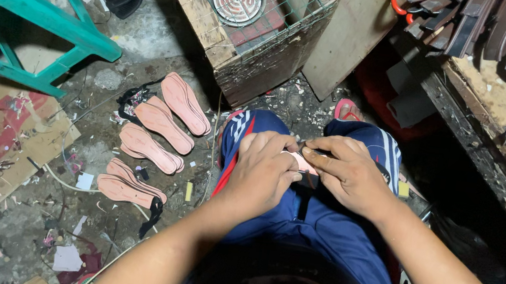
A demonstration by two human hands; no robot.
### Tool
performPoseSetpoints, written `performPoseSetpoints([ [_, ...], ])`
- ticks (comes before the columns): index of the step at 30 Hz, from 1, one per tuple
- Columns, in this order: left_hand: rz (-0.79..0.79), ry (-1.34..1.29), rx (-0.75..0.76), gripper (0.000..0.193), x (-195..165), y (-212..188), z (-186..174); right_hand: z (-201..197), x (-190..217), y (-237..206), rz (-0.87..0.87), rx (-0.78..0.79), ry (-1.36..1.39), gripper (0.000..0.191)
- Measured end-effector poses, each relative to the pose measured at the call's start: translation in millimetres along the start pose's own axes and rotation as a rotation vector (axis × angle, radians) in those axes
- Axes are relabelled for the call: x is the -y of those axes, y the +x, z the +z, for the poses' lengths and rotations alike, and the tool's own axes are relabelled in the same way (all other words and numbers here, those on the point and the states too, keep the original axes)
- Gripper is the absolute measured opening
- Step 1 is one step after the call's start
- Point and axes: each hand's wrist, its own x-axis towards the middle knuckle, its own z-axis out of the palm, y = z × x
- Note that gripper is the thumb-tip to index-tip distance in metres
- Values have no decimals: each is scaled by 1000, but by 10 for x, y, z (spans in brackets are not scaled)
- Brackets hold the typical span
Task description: The person sits on the floor of a shoemaking workshop and works a black shoe upper over a wooden last, hammering and pressing the edges to shape it. They then pull the wooden last out of the shoe, set the shaped shoe on the workbench, and pick up another insole to continue.
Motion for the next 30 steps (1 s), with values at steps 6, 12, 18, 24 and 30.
performPoseSetpoints([
  [6,-59,-49,23,14,9,57,1,-9,66,-23,54,0,21,37],
  [12,-22,-44,73,13,46,23,-12,18,102,-55,51,-31,5,40],
  [18,-39,-58,42,13,53,38,8,47,106,-52,66,-50,-7,37],
  [24,-87,-62,68,33,64,57,-68,108,159,-57,93,-124,-16,36],
  [30,-57,-73,44,45,69,69,-138,205,248,-77,116,-186,-95,35],
])
